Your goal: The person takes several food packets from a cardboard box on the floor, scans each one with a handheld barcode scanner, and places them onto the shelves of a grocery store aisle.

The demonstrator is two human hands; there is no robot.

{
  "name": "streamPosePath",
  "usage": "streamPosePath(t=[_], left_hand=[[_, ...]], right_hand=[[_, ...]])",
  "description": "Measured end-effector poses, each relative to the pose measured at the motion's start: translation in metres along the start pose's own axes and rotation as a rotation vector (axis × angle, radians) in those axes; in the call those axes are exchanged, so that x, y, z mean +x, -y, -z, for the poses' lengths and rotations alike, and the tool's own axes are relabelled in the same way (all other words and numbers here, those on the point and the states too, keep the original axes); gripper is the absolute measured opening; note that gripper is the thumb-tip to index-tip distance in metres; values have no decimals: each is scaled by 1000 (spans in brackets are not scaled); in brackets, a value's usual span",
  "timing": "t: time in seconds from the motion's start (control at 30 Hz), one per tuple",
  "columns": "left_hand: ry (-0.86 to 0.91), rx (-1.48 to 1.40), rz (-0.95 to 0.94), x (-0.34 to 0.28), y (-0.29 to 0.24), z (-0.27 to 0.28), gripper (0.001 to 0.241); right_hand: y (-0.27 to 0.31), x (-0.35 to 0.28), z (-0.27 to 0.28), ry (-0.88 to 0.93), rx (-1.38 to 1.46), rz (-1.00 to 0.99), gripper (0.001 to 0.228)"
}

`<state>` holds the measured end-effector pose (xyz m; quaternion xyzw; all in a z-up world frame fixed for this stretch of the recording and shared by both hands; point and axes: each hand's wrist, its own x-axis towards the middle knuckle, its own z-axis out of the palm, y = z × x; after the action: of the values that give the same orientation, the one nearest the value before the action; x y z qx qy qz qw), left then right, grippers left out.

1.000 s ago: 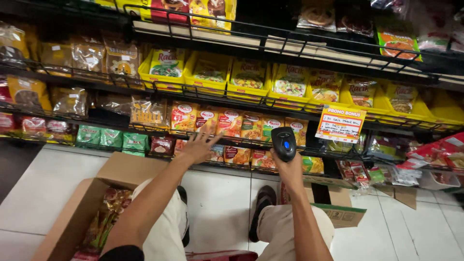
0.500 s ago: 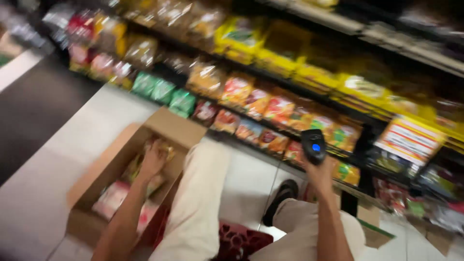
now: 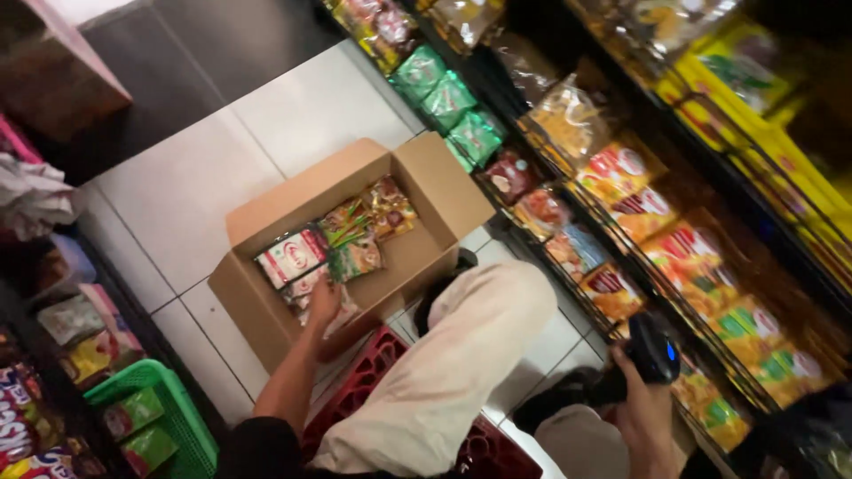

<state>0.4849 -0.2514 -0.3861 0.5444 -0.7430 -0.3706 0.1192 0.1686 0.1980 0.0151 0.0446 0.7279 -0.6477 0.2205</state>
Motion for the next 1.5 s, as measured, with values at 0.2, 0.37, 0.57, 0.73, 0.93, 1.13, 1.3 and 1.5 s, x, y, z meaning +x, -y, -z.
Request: streamPosePath(t=[0.2, 0.37, 0.57, 0.73, 0.93, 1.13, 1.3, 1.5], left_hand=[[-85, -399, -202, 59, -15, -94, 41], [9, -319, -8, 96, -61, -138, 38], [-209, -359, -250, 140, -65, -209, 43], [-12, -1023, 331, 157, -73, -227, 16], [171, -1428, 776, 149, -72, -234, 38], [33, -1697, 758, 148, -89, -217, 26], [-60, -1467, 692, 176, -64, -220, 39], [-22, -1058, 271, 166, -74, -184, 26]], right_hand=[[-34, 30, -6, 24, -104, -106, 21], [-74, 55, -5, 54, -94, -111, 25], [-119, 81, 13, 75, -194, -81, 37], [-106, 78, -7, 79, -338, -136, 47], [-112, 78, -10, 113, -369, -251, 48], [-137, 83, 7, 185, -280, -102, 56], [-112, 72, -18, 86, -377, -193, 57], [-86, 60, -37, 49, -251, -158, 55]])
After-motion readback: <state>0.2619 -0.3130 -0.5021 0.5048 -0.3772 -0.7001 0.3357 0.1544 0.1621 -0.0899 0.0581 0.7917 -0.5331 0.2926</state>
